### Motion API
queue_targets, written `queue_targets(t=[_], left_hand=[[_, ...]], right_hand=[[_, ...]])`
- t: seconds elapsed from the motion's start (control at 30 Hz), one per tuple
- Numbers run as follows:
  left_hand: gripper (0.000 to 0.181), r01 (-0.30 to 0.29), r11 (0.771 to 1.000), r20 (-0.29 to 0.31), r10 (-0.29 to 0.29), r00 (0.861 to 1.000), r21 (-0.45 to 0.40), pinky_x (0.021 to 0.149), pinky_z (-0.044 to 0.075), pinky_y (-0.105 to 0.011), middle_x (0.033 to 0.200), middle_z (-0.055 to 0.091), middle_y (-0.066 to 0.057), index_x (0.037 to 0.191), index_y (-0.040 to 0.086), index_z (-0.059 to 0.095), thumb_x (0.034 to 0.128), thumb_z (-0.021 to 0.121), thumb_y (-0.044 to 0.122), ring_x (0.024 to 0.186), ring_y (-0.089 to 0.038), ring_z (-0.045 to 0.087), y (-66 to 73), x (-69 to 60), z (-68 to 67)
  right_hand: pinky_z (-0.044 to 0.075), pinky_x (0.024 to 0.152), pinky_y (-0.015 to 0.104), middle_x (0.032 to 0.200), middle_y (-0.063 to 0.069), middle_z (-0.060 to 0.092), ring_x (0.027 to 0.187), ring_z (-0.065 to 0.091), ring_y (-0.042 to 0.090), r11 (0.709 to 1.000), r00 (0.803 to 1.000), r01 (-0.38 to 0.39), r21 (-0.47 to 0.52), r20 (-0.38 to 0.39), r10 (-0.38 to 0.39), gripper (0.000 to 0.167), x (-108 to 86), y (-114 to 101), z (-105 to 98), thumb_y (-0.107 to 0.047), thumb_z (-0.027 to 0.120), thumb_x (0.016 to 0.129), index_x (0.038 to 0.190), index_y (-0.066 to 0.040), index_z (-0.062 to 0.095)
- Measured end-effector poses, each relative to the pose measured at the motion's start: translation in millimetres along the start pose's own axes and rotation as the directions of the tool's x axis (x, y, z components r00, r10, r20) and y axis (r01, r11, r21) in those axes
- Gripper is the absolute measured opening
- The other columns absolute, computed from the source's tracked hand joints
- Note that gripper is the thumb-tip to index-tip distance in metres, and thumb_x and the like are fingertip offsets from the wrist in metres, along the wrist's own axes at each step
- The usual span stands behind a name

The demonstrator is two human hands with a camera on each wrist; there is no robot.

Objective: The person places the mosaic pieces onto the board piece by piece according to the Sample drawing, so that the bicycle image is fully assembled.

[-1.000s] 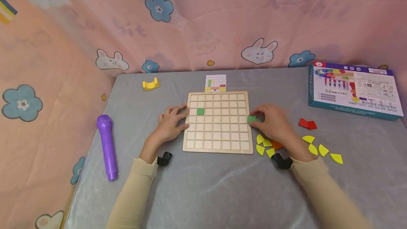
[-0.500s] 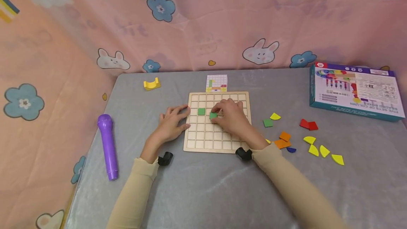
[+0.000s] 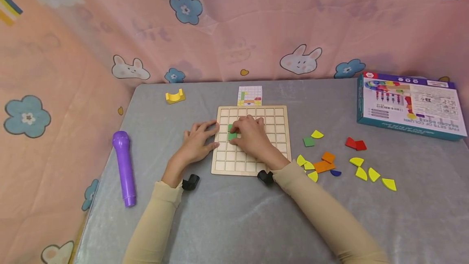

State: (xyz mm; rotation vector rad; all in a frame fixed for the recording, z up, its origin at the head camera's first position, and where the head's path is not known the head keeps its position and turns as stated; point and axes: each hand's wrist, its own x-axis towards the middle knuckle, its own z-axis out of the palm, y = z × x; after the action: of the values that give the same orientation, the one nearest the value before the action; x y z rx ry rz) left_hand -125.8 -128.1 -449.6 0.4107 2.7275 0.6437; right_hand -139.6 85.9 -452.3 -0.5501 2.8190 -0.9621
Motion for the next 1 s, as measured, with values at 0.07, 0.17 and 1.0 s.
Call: queue_targets(t=[0.07, 0.17, 1.0], left_hand=[[0.063, 0.0, 1.0, 0.002, 0.0, 1.0, 0.003, 0.106, 0.027, -0.057, 0.175, 0.031, -0.001, 0.163, 0.019, 0.045, 0.1056, 0.067, 0.031, 0.156, -0.031, 0.029, 0.6, 0.2, -0.1], [0.063, -0.002, 1.0, 0.004, 0.002, 1.0, 0.009, 0.106, 0.027, -0.057, 0.175, 0.031, -0.001, 0.163, 0.02, 0.045, 0.1056, 0.067, 0.031, 0.156, -0.031, 0.029, 1.3, 0.7, -0.1], [0.064, -0.005, 1.0, -0.01, 0.004, 1.0, -0.028, 0.106, 0.024, -0.059, 0.175, 0.03, -0.001, 0.164, 0.019, 0.043, 0.1053, 0.068, 0.03, 0.157, -0.032, 0.027, 1.0, -3.9, -1.4]], right_hand=[[0.031, 0.096, 0.056, 0.102, 0.006, 0.073, 0.099, 0.06, 0.029, 1.0, 1.0, -0.003, -0.001, -0.002, 0.003, 0.023, -0.2, 0, 0, -0.019, 0.093, 0.083, 0.102, -0.011, 0.082], [0.031, 0.096, 0.056, 0.101, 0.006, 0.072, 0.097, 0.06, 0.028, 1.0, 1.0, -0.005, -0.005, -0.004, 0.005, 0.025, -0.4, 0, 1, -0.021, 0.094, 0.082, 0.102, -0.012, 0.082], [0.046, 0.099, 0.06, 0.127, 0.026, 0.066, 0.114, 0.056, 0.042, 0.963, 0.965, -0.263, 0.064, 0.003, 0.264, 0.034, -92.1, 114, -99, -0.014, 0.081, 0.096, 0.124, 0.003, 0.072]])
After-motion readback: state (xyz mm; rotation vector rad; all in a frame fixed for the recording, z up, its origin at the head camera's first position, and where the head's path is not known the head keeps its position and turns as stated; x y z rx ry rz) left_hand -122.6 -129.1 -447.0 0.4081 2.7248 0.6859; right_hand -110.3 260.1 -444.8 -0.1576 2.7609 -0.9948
